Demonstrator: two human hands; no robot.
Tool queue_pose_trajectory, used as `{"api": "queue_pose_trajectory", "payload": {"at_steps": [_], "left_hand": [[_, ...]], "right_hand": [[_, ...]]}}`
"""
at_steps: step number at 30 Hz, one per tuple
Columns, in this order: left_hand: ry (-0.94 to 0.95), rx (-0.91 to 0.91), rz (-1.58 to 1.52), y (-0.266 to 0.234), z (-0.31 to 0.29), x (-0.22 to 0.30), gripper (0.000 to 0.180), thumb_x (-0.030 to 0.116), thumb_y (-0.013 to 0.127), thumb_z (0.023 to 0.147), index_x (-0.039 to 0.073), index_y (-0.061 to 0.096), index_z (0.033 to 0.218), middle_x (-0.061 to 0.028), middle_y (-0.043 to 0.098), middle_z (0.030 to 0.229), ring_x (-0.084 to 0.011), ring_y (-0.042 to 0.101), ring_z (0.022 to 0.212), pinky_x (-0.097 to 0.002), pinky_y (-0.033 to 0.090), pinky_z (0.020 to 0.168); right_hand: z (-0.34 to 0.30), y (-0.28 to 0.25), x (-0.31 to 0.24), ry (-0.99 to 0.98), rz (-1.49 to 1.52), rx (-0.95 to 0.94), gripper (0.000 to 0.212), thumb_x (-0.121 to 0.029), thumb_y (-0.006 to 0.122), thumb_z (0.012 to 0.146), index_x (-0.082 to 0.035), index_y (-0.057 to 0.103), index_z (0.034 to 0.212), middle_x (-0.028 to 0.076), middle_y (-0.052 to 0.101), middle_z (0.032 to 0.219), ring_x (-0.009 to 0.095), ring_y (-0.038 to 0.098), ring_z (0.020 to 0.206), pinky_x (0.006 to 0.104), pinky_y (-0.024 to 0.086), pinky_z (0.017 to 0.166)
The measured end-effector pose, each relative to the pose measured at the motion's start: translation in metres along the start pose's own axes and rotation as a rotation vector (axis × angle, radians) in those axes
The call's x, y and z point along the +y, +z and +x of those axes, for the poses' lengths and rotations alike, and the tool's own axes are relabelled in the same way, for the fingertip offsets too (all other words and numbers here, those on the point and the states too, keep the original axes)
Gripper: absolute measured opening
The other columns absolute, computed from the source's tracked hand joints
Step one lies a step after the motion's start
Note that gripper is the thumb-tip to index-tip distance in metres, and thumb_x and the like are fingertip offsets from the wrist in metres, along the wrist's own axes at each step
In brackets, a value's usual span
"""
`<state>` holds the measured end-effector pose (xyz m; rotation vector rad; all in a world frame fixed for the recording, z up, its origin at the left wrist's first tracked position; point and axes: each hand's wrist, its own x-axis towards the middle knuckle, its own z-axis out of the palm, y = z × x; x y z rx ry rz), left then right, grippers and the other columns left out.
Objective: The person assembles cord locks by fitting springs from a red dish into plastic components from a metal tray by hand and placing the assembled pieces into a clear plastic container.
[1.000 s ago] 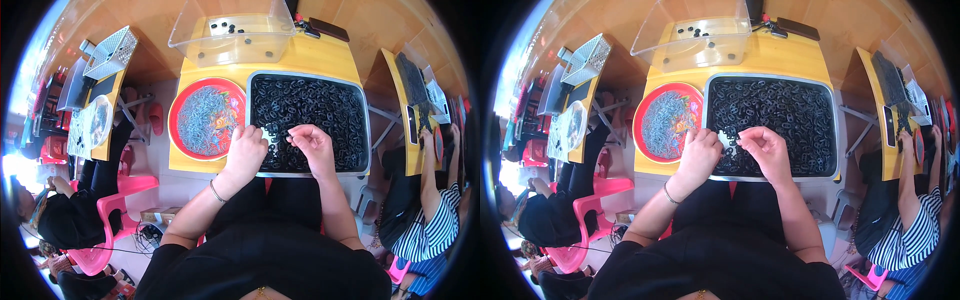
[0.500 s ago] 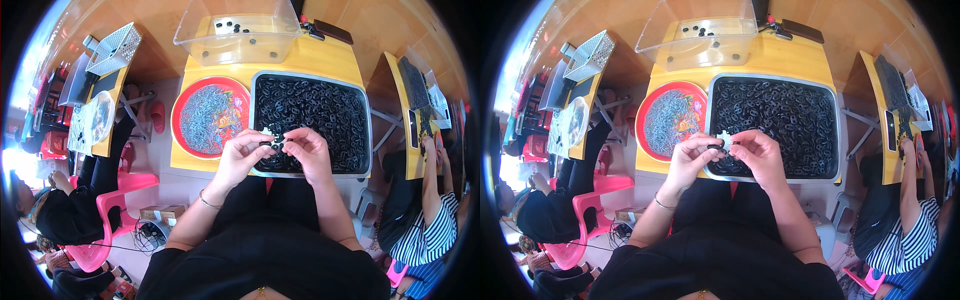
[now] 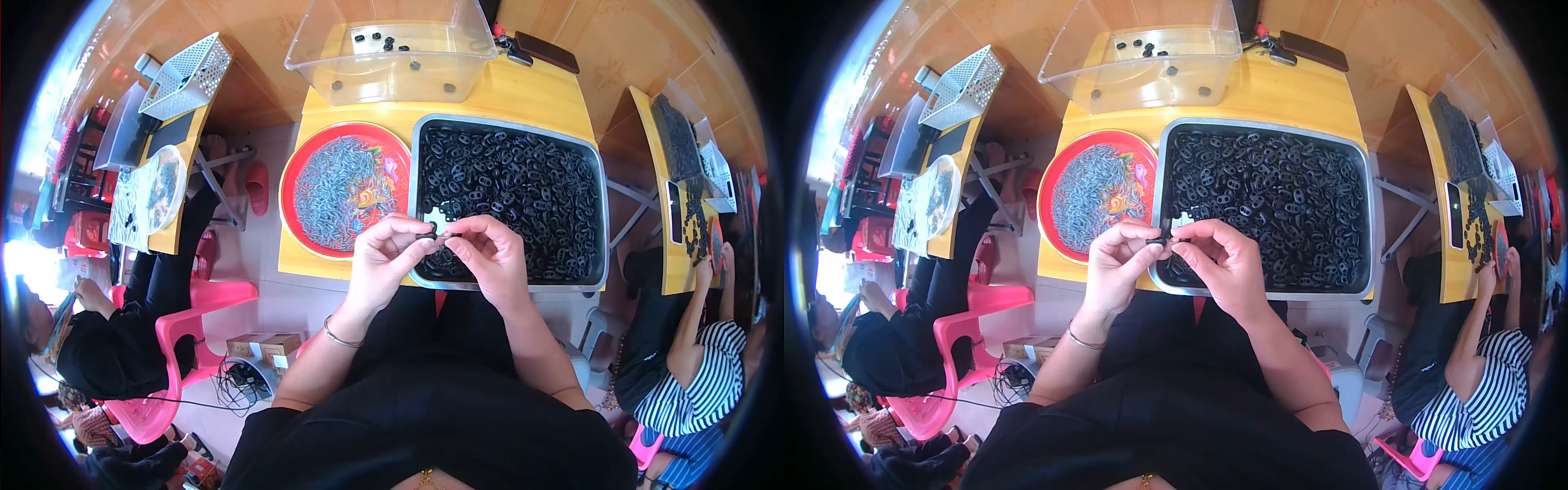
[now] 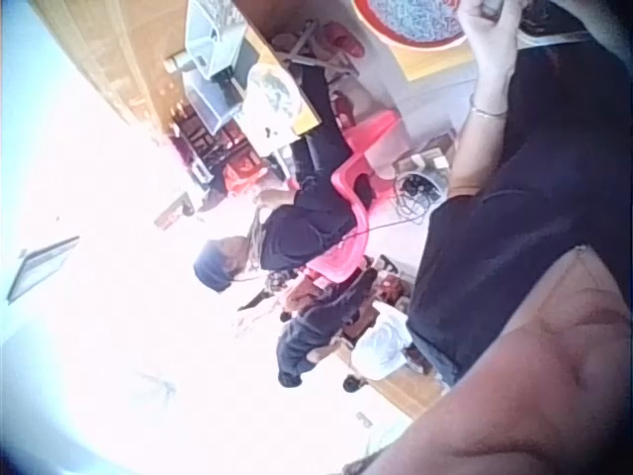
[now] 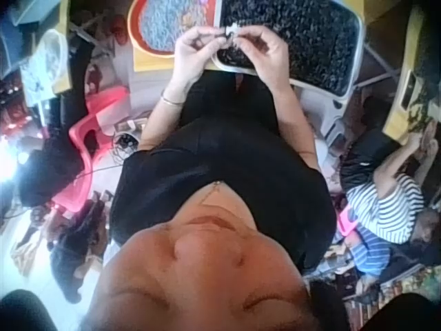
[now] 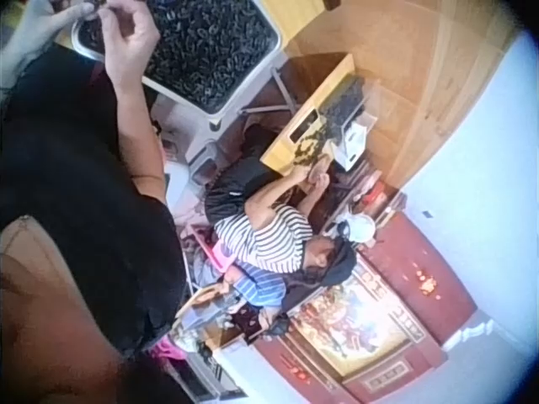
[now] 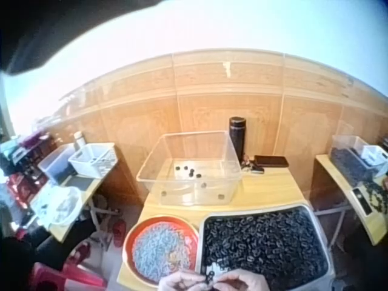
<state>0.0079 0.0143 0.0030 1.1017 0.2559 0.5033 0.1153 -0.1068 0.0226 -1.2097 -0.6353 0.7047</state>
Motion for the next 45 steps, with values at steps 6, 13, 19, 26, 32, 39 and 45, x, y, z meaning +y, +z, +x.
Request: {"api": "queue_pose_trajectory", "payload": {"at_steps": [6, 13, 19, 26, 32, 39, 45], "left_hand": [[0.003, 0.108, -0.051, 0.002, 0.002, 0.005, 0.012, -0.012, 0.05, 0.079, -0.003, 0.049, 0.088, -0.0108, 0.055, 0.092, -0.0196, 0.061, 0.089, -0.0277, 0.052, 0.078], [0.026, -0.043, -0.02, -0.009, -0.001, 0.0, 0.013, -0.01, 0.054, 0.078, -0.002, 0.046, 0.085, -0.0113, 0.057, 0.09, -0.0196, 0.063, 0.081, -0.027, 0.053, 0.073], [-0.056, -0.019, -0.061, -0.005, -0.002, 0.005, 0.013, -0.007, 0.056, 0.079, -0.002, 0.046, 0.086, -0.0115, 0.058, 0.088, -0.0194, 0.063, 0.08, -0.0271, 0.054, 0.071], [-0.098, -0.056, -0.063, -0.007, -0.002, 0.005, 0.012, -0.006, 0.054, 0.081, -0.004, 0.049, 0.092, -0.0119, 0.059, 0.088, -0.0191, 0.063, 0.08, -0.0278, 0.054, 0.073], [-0.092, -0.021, -0.099, -0.005, 0.0, 0.002, 0.014, -0.006, 0.053, 0.082, -0.004, 0.054, 0.095, -0.0111, 0.059, 0.091, -0.0164, 0.061, 0.083, -0.0274, 0.053, 0.074], [-0.068, 0.066, -0.095, -0.002, -0.005, -0.003, 0.019, -0.007, 0.053, 0.082, -0.004, 0.054, 0.101, -0.009, 0.058, 0.095, -0.0143, 0.058, 0.09, -0.0264, 0.051, 0.078], [-0.014, 0.029, -0.155, -0.002, -0.004, -0.003, 0.023, -0.008, 0.053, 0.08, -0.004, 0.053, 0.103, -0.011, 0.059, 0.098, -0.0151, 0.058, 0.09, -0.0269, 0.049, 0.081]], "right_hand": [[0.0, -0.001, 0.004, -0.034, -0.079, 0.017, 0.015, 0.001, 0.061, 0.078, 0.0, 0.058, 0.093, 0.003, 0.059, 0.085, 0.006, 0.055, 0.075, 0.0176, 0.044, 0.068], [0.001, 0.003, -0.004, 0.043, 0.011, -0.029, 0.015, -0.001, 0.062, 0.078, 0.0, 0.056, 0.092, 0.003, 0.058, 0.083, 0.005, 0.054, 0.074, 0.0181, 0.044, 0.068], [0.0, 0.001, 0.003, -0.021, -0.011, -0.037, 0.013, 0.0, 0.059, 0.08, 0.002, 0.055, 0.093, 0.005, 0.06, 0.084, 0.01, 0.06, 0.077, 0.0209, 0.047, 0.071], [0.001, 0.0, 0.0, -0.074, -0.147, -0.029, 0.011, -0.002, 0.063, 0.078, 0.001, 0.058, 0.088, 0.008, 0.062, 0.084, 0.011, 0.061, 0.076, 0.0225, 0.048, 0.069], [0.003, 0.0, 0.002, -0.106, -0.234, -0.062, 0.011, -0.002, 0.063, 0.077, 0.001, 0.059, 0.087, 0.008, 0.062, 0.085, 0.011, 0.061, 0.075, 0.022, 0.048, 0.068], [0.002, -0.002, 0.009, -0.05, -0.139, 0.008, 0.013, 0.001, 0.059, 0.08, 0.001, 0.057, 0.093, 0.006, 0.058, 0.087, 0.01, 0.058, 0.079, 0.0222, 0.048, 0.071], [0.0, 0.0, 0.008, 0.018, -0.127, -0.012, 0.014, 0.001, 0.058, 0.08, 0.003, 0.059, 0.094, 0.007, 0.058, 0.087, 0.012, 0.061, 0.077, 0.0227, 0.049, 0.07]]}}
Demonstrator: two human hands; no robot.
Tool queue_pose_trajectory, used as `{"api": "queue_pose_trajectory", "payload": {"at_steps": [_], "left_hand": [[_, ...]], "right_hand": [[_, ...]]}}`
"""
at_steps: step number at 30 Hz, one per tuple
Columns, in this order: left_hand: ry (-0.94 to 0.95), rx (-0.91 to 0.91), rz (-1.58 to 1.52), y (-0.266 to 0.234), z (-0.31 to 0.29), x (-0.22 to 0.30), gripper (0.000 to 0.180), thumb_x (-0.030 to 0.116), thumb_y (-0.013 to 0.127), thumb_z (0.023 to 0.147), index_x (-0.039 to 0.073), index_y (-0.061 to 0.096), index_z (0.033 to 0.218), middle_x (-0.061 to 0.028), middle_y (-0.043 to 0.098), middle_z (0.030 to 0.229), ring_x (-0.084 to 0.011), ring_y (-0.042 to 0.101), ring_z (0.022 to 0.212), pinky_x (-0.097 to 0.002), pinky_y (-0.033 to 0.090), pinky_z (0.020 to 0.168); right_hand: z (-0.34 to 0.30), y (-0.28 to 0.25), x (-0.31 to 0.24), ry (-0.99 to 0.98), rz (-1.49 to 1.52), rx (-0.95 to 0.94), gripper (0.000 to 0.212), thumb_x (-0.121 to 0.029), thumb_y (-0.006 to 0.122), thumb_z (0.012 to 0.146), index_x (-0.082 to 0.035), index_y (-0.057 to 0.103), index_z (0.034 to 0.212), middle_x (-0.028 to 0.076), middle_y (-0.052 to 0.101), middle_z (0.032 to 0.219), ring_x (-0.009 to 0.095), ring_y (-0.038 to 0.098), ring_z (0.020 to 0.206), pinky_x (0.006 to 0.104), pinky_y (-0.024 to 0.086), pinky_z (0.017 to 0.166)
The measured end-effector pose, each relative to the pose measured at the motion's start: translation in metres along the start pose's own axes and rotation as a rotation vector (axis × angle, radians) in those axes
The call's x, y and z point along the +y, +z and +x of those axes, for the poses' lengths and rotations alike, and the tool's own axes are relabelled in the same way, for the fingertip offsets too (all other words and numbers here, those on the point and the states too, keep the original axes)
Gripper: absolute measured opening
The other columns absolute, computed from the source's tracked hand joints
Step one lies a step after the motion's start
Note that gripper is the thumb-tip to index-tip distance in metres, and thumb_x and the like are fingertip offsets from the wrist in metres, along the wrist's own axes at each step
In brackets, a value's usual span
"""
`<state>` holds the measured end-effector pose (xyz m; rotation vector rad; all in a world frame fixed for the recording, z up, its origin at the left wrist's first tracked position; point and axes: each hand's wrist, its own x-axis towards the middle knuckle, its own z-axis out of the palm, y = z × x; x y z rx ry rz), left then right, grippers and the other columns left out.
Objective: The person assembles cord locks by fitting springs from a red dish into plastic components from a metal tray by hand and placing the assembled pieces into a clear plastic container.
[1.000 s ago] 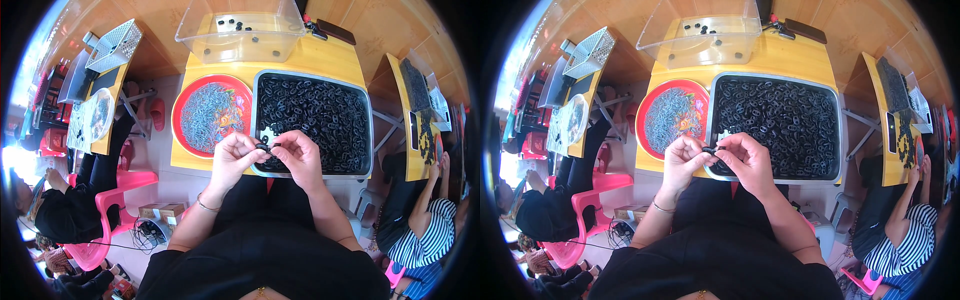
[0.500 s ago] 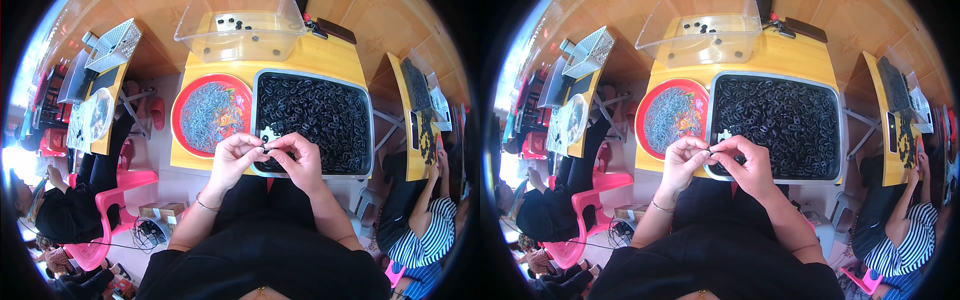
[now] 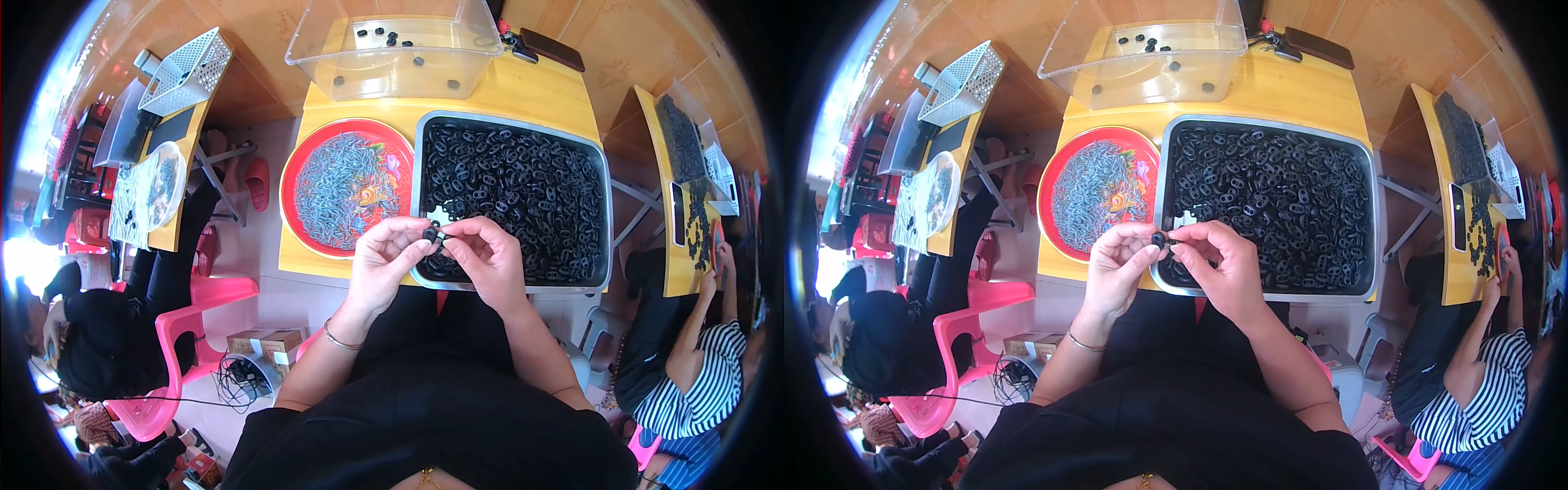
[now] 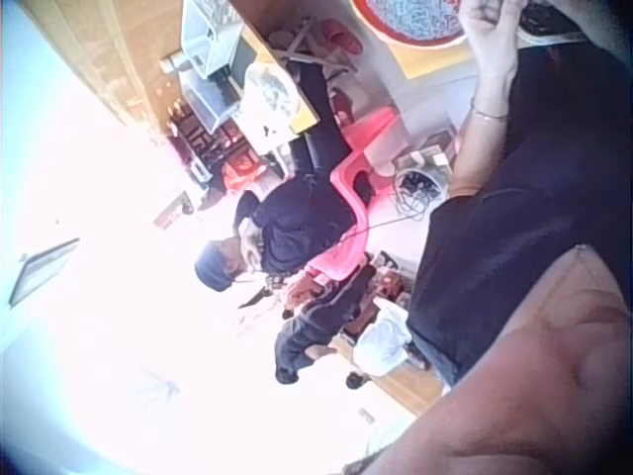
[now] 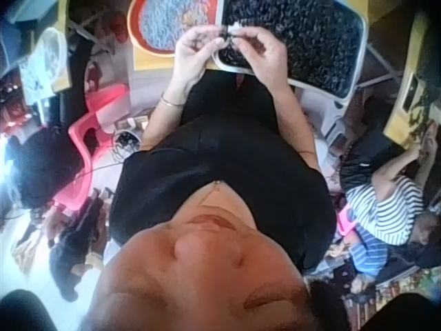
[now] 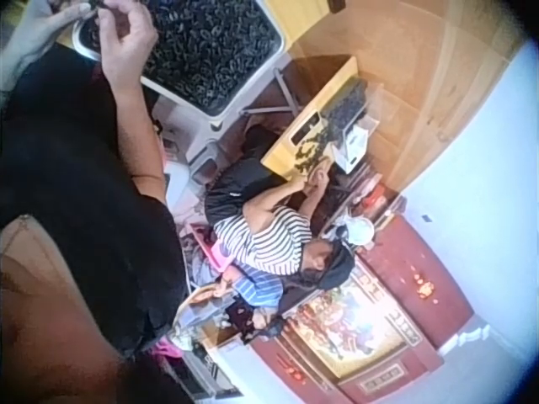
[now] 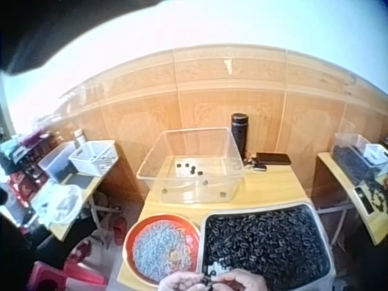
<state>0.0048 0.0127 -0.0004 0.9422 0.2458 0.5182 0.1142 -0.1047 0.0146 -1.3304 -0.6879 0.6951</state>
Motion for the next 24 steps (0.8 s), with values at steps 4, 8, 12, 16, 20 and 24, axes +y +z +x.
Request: {"api": "queue_pose_trajectory", "payload": {"at_steps": [4, 8, 12, 16, 20, 24], "left_hand": [[0.016, -0.014, 0.015, -0.0018, 0.0003, -0.0006, 0.024, -0.009, 0.054, 0.08, -0.005, 0.053, 0.103, -0.0116, 0.059, 0.098, -0.0154, 0.058, 0.09, -0.0274, 0.049, 0.08], [0.023, -0.02, 0.074, -0.0047, -0.0007, -0.0015, 0.024, -0.008, 0.055, 0.08, -0.005, 0.054, 0.104, -0.0121, 0.06, 0.096, -0.0159, 0.06, 0.087, -0.0273, 0.051, 0.078], [0.034, -0.024, 0.127, -0.0024, -0.0018, -0.0026, 0.024, -0.008, 0.055, 0.08, -0.005, 0.054, 0.104, -0.0123, 0.061, 0.093, -0.0161, 0.061, 0.084, -0.0268, 0.051, 0.076], [0.056, -0.014, 0.102, -0.0004, -0.0009, -0.0029, 0.024, -0.008, 0.055, 0.08, -0.005, 0.054, 0.103, -0.0127, 0.061, 0.093, -0.016, 0.061, 0.084, -0.0266, 0.052, 0.075], [0.047, -0.013, 0.127, -0.0006, -0.0015, -0.0017, 0.024, -0.008, 0.055, 0.08, -0.005, 0.054, 0.103, -0.0127, 0.062, 0.091, -0.0158, 0.061, 0.082, -0.0264, 0.052, 0.073], [0.045, 0.014, 0.131, 0.0017, -0.0022, -0.0022, 0.023, -0.008, 0.056, 0.08, -0.005, 0.055, 0.103, -0.0124, 0.062, 0.089, -0.0152, 0.062, 0.08, -0.0256, 0.052, 0.072]], "right_hand": [[-0.0009, 0.0001, 0.001, -0.018, -0.02, -0.012, 0.016, 0.001, 0.058, 0.08, 0.003, 0.058, 0.095, 0.008, 0.059, 0.088, 0.012, 0.061, 0.078, 0.0229, 0.049, 0.07], [-0.002, 0.0034, -0.0005, 0.009, 0.032, 0.029, 0.015, 0.001, 0.058, 0.08, 0.002, 0.057, 0.094, 0.007, 0.06, 0.085, 0.011, 0.061, 0.076, 0.0223, 0.049, 0.069], [-0.0016, 0.0053, -0.0013, -0.008, 0.044, 0.051, 0.013, 0.0, 0.06, 0.079, 0.002, 0.055, 0.091, 0.005, 0.06, 0.082, 0.01, 0.061, 0.075, 0.0212, 0.049, 0.068], [-0.0009, 0.0055, 0.0009, 0.004, 0.05, 0.054, 0.013, -0.001, 0.062, 0.078, 0.001, 0.055, 0.09, 0.006, 0.06, 0.082, 0.009, 0.06, 0.075, 0.0206, 0.048, 0.068], [-0.0008, 0.0062, -0.0014, 0.028, 0.088, 0.053, 0.012, -0.001, 0.062, 0.079, 0.001, 0.054, 0.089, 0.005, 0.06, 0.082, 0.008, 0.06, 0.075, 0.0196, 0.048, 0.068], [-0.0014, 0.0061, 0.0015, 0.044, 0.166, 0.051, 0.011, -0.001, 0.06, 0.08, 0.001, 0.053, 0.088, 0.005, 0.06, 0.082, 0.008, 0.06, 0.075, 0.0194, 0.048, 0.068]]}}
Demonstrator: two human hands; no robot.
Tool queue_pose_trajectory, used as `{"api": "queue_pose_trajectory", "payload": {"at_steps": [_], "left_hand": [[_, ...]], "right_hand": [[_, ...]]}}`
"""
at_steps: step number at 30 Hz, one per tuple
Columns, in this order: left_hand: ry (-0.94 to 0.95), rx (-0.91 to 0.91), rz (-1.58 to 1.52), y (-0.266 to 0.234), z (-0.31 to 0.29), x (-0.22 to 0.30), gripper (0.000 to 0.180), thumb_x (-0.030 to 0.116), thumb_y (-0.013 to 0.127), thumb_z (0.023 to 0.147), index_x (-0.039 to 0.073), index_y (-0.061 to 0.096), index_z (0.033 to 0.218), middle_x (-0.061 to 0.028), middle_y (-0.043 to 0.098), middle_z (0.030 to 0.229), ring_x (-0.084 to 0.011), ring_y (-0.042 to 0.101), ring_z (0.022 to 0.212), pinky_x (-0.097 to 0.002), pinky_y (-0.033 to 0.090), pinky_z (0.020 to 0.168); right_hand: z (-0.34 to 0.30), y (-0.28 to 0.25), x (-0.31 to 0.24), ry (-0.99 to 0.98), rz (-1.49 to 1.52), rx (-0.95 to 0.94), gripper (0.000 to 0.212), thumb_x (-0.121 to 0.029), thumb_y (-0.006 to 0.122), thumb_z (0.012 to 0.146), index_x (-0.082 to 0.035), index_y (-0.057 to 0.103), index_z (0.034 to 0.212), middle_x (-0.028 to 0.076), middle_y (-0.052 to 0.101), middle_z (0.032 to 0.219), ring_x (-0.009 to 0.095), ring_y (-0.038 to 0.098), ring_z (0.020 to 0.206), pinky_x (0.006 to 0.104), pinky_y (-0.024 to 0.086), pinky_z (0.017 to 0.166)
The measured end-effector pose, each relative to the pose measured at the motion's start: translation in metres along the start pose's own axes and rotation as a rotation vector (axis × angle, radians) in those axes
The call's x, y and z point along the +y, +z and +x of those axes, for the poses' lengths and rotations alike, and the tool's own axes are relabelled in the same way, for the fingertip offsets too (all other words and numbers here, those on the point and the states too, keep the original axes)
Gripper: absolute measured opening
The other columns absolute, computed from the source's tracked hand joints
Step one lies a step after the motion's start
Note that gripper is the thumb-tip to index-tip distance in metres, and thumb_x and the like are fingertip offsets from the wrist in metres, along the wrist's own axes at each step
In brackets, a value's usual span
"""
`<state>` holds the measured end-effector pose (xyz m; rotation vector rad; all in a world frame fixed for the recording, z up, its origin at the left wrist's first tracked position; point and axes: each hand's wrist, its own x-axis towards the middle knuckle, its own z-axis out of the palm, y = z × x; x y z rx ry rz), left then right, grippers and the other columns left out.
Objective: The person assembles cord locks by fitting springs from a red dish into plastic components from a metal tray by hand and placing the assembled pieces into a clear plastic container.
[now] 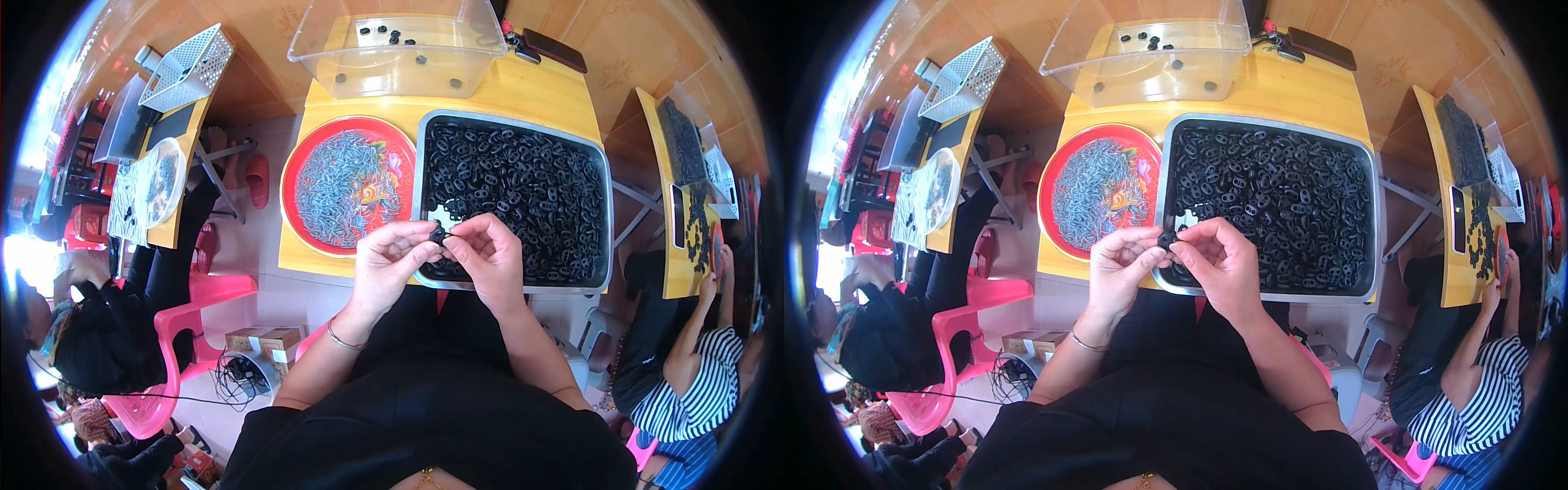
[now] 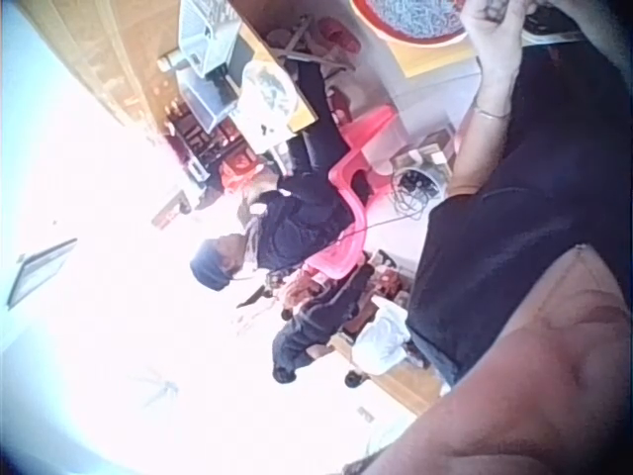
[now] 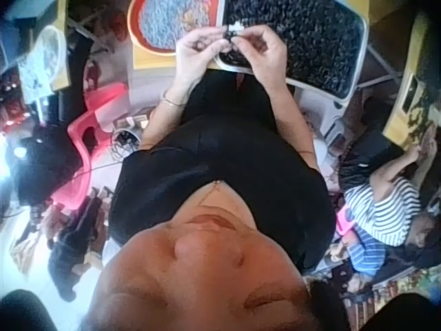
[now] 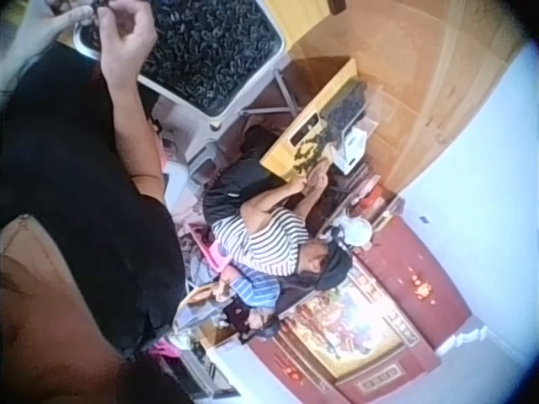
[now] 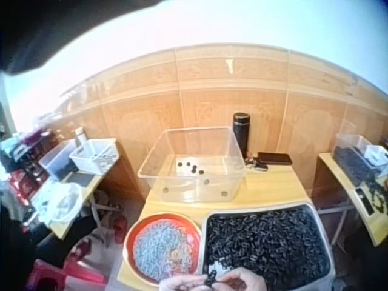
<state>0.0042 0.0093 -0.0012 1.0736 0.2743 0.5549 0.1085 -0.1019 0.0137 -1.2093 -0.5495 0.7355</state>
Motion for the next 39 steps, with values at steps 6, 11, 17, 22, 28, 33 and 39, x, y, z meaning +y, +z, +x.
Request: {"api": "queue_pose_trajectory", "payload": {"at_steps": [6, 11, 17, 22, 28, 33, 39], "left_hand": [[-0.016, 0.024, 0.032, 0.002, -0.002, -0.001, 0.024, -0.008, 0.056, 0.08, -0.004, 0.055, 0.103, -0.0122, 0.063, 0.088, -0.0142, 0.062, 0.078, -0.0245, 0.052, 0.071], [-0.031, 0.025, 0.011, 0.002, -0.002, 0.0, 0.024, -0.008, 0.056, 0.08, -0.005, 0.055, 0.103, -0.0129, 0.063, 0.088, -0.0148, 0.062, 0.079, -0.0248, 0.052, 0.072], [-0.071, 0.003, 0.016, 0.002, -0.002, 0.003, 0.024, -0.007, 0.056, 0.079, -0.004, 0.056, 0.103, -0.0133, 0.062, 0.09, -0.0153, 0.062, 0.081, -0.0253, 0.052, 0.072], [-0.182, 0.017, -0.085, -0.004, 0.001, 0.008, 0.022, -0.004, 0.057, 0.08, -0.002, 0.057, 0.102, -0.0109, 0.063, 0.088, -0.0135, 0.061, 0.08, -0.0244, 0.052, 0.07], [-0.296, -0.097, -0.247, -0.009, 0.001, 0.011, 0.025, -0.001, 0.058, 0.08, 0.002, 0.046, 0.102, -0.0059, 0.059, 0.08, -0.0105, 0.058, 0.072, -0.0206, 0.047, 0.065], [-0.427, -0.169, -0.302, -0.012, 0.002, 0.017, 0.031, -0.001, 0.059, 0.079, 0.005, 0.04, 0.102, -0.0055, 0.058, 0.078, -0.0107, 0.058, 0.072, -0.0205, 0.047, 0.063], [-0.429, -0.174, -0.247, -0.012, 0.008, 0.019, 0.031, -0.003, 0.059, 0.078, 0.006, 0.041, 0.101, -0.0044, 0.058, 0.077, -0.0103, 0.057, 0.07, -0.0204, 0.046, 0.061]], "right_hand": [[-0.001, 0.0, -0.001, 0.02, 0.002, 0.01, 0.011, -0.001, 0.06, 0.08, 0.001, 0.053, 0.088, 0.007, 0.061, 0.082, 0.009, 0.06, 0.077, 0.0197, 0.048, 0.069], [-0.001, -0.001, -0.002, 0.031, -0.001, -0.001, 0.011, -0.001, 0.06, 0.08, 0.001, 0.054, 0.088, 0.007, 0.061, 0.081, 0.009, 0.06, 0.075, 0.0194, 0.049, 0.068], [0.002, -0.004, -0.002, 0.05, -0.008, -0.028, 0.011, -0.002, 0.062, 0.079, 0.001, 0.055, 0.087, 0.006, 0.061, 0.08, 0.008, 0.06, 0.073, 0.019, 0.048, 0.066], [0.011, -0.011, -0.008, -0.009, -0.138, -0.16, 0.023, -0.003, 0.065, 0.076, -0.001, 0.057, 0.097, 0.0, 0.056, 0.076, 0.005, 0.054, 0.067, 0.0183, 0.045, 0.06], [0.019, -0.016, -0.019, -0.108, -0.422, -0.477, 0.031, -0.007, 0.071, 0.07, -0.005, 0.061, 0.099, -0.003, 0.045, 0.07, 0.004, 0.046, 0.064, 0.0177, 0.036, 0.052], [0.014, -0.018, -0.006, -0.092, -0.377, -0.453, 0.027, -0.008, 0.073, 0.068, -0.004, 0.063, 0.092, -0.001, 0.05, 0.073, 0.004, 0.043, 0.059, 0.0185, 0.034, 0.05], [0.011, -0.02, 0.002, -0.056, -0.305, -0.429, 0.025, -0.004, 0.071, 0.07, -0.002, 0.062, 0.093, 0.0, 0.053, 0.077, 0.004, 0.05, 0.065, 0.0175, 0.04, 0.056]]}}
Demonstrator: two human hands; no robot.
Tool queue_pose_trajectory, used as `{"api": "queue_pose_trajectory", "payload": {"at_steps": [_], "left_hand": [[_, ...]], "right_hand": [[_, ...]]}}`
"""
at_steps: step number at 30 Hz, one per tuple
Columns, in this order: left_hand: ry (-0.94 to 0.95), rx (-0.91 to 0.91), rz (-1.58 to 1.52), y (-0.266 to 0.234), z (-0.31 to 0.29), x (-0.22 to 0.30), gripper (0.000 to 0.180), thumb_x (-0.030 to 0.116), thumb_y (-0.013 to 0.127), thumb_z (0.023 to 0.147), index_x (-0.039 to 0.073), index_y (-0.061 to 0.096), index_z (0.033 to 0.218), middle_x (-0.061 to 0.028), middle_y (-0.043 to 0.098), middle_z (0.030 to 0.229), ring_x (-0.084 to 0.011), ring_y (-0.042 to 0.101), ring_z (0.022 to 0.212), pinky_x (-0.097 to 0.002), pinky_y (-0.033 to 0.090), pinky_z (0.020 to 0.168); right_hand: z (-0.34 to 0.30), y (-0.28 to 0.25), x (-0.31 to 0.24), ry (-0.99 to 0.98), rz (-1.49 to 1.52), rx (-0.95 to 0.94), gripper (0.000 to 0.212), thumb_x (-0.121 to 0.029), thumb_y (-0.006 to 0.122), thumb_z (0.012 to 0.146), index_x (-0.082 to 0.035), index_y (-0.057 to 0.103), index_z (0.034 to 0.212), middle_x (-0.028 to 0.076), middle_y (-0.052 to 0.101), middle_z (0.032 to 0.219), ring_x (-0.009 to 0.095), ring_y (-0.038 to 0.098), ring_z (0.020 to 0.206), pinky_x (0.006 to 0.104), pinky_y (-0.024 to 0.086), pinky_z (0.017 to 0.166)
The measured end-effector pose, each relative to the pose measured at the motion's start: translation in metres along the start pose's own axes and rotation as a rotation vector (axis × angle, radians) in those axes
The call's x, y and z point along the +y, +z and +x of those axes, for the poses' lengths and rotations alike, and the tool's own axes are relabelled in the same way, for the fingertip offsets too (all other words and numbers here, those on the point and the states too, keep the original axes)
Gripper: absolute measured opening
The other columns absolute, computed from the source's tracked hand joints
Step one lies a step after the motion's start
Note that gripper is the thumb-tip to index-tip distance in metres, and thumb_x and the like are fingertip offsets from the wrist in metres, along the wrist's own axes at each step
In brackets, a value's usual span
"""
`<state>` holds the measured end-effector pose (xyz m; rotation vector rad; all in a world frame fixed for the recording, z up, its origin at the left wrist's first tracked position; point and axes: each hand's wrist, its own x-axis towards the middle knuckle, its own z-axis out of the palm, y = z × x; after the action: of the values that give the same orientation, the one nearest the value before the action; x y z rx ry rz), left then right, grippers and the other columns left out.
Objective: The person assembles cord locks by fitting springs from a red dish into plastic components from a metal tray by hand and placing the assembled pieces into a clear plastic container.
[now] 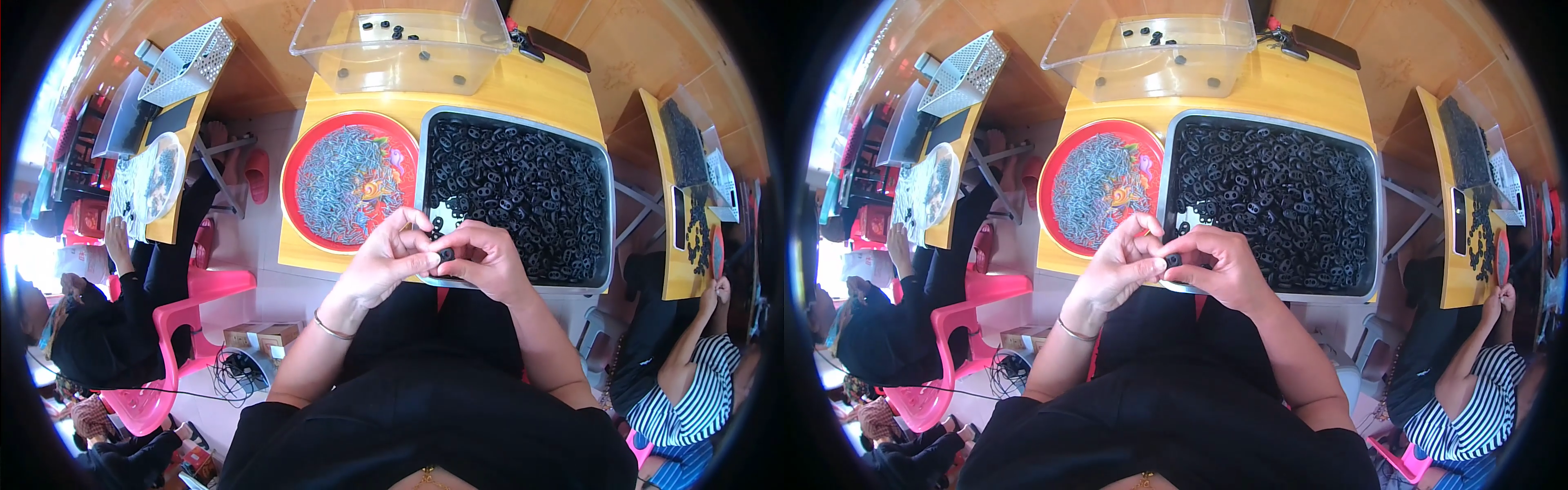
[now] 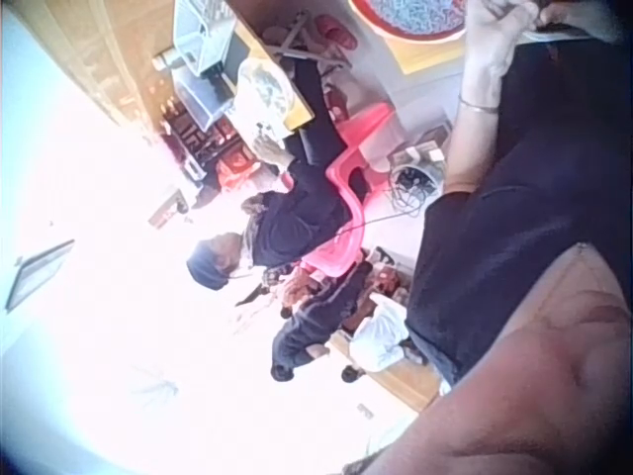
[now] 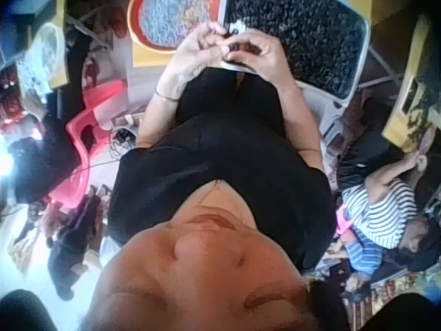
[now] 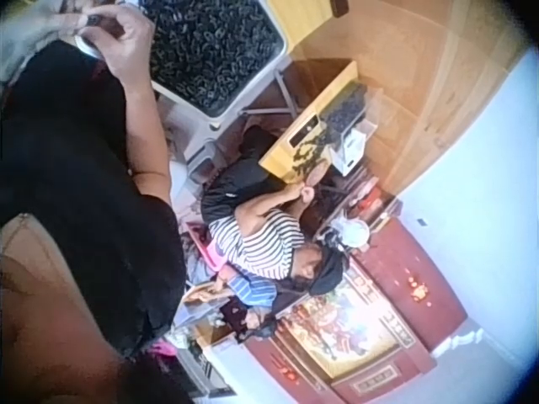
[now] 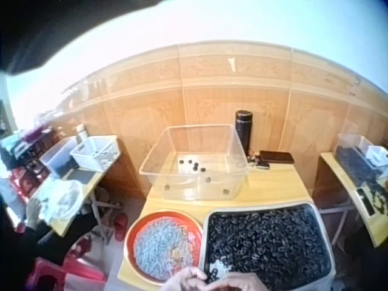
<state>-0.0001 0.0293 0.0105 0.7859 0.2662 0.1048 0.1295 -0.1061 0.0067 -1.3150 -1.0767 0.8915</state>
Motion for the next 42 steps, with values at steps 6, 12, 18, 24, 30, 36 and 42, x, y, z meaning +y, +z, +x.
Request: {"api": "queue_pose_trajectory", "payload": {"at_steps": [6, 12, 18, 24, 30, 36, 42], "left_hand": [[0.464, 0.269, 0.873, 0.006, 0.067, 0.07, 0.012, 0.006, 0.064, 0.076, 0.004, 0.053, 0.078, -0.0004, 0.058, 0.067, -0.0075, 0.056, 0.062, -0.0216, 0.046, 0.058], [0.996, 0.497, 1.262, -0.028, 0.145, 0.135, 0.009, 0.008, 0.063, 0.075, 0.0, 0.06, 0.076, -0.0058, 0.059, 0.064, -0.0112, 0.055, 0.055, -0.0246, 0.045, 0.053], [0.811, 0.457, 1.479, -0.025, 0.078, 0.08, 0.009, 0.008, 0.062, 0.076, 0.002, 0.062, 0.083, -0.0101, 0.062, 0.076, -0.0179, 0.06, 0.066, -0.0262, 0.047, 0.061], [0.632, 0.459, 1.52, -0.051, 0.043, 0.054, 0.008, 0.008, 0.061, 0.076, 0.002, 0.062, 0.082, -0.0126, 0.06, 0.079, -0.0255, 0.059, 0.075, -0.0321, 0.047, 0.066], [0.704, 0.424, 1.689, -0.058, 0.07, 0.066, 0.009, 0.004, 0.058, 0.075, 0.002, 0.062, 0.083, -0.0126, 0.06, 0.082, -0.0282, 0.058, 0.081, -0.0355, 0.047, 0.071], [0.526, 0.269, 2.068, -0.083, 0.147, 0.096, 0.015, 0.009, 0.054, 0.077, 0.005, 0.062, 0.088, -0.0127, 0.061, 0.087, -0.0298, 0.058, 0.082, -0.0366, 0.047, 0.073], [-0.076, 0.34, 2.324, -0.07, 0.179, 0.103, 0.017, 0.016, 0.057, 0.074, 0.008, 0.065, 0.087, -0.015, 0.063, 0.09, -0.0267, 0.061, 0.087, -0.0351, 0.05, 0.073]], "right_hand": [[0.003, 0.003, -0.003, 0.027, 0.314, 0.317, 0.035, -0.004, 0.062, 0.078, -0.002, 0.053, 0.112, -0.001, 0.052, 0.077, 0.004, 0.048, 0.069, 0.0161, 0.04, 0.064], [-0.001, 0.004, 0.001, 0.118, 0.133, 0.303, 0.025, 0.002, 0.057, 0.079, -0.001, 0.055, 0.105, -0.003, 0.05, 0.074, 0.003, 0.046, 0.067, 0.0155, 0.038, 0.061], [-0.005, -0.003, 0.008, 0.106, -0.091, 0.299, 0.019, 0.001, 0.059, 0.079, -0.002, 0.059, 0.097, -0.001, 0.054, 0.078, 0.002, 0.048, 0.066, 0.0156, 0.04, 0.059], [0.001, -0.002, 0.011, 0.072, -0.184, 0.304, 0.015, 0.002, 0.059, 0.078, -0.001, 0.06, 0.092, 0.001, 0.057, 0.08, 0.004, 0.053, 0.067, 0.017, 0.043, 0.059], [0.016, -0.004, 0.006, 0.006, -0.285, 0.285, 0.015, 0.003, 0.06, 0.076, -0.001, 0.06, 0.091, 0.005, 0.058, 0.082, 0.008, 0.057, 0.069, 0.019, 0.046, 0.06], [0.017, 0.007, 0.006, -0.016, -0.302, 0.289, 0.012, -0.004, 0.061, 0.076, -0.003, 0.062, 0.088, 0.005, 0.056, 0.074, 0.01, 0.054, 0.058, 0.0222, 0.044, 0.054], [0.008, 0.002, 0.017, 0.039, -0.252, 0.309, 0.012, -0.006, 0.06, 0.077, -0.003, 0.063, 0.088, 0.006, 0.058, 0.076, 0.01, 0.054, 0.06, 0.0219, 0.044, 0.056]]}}
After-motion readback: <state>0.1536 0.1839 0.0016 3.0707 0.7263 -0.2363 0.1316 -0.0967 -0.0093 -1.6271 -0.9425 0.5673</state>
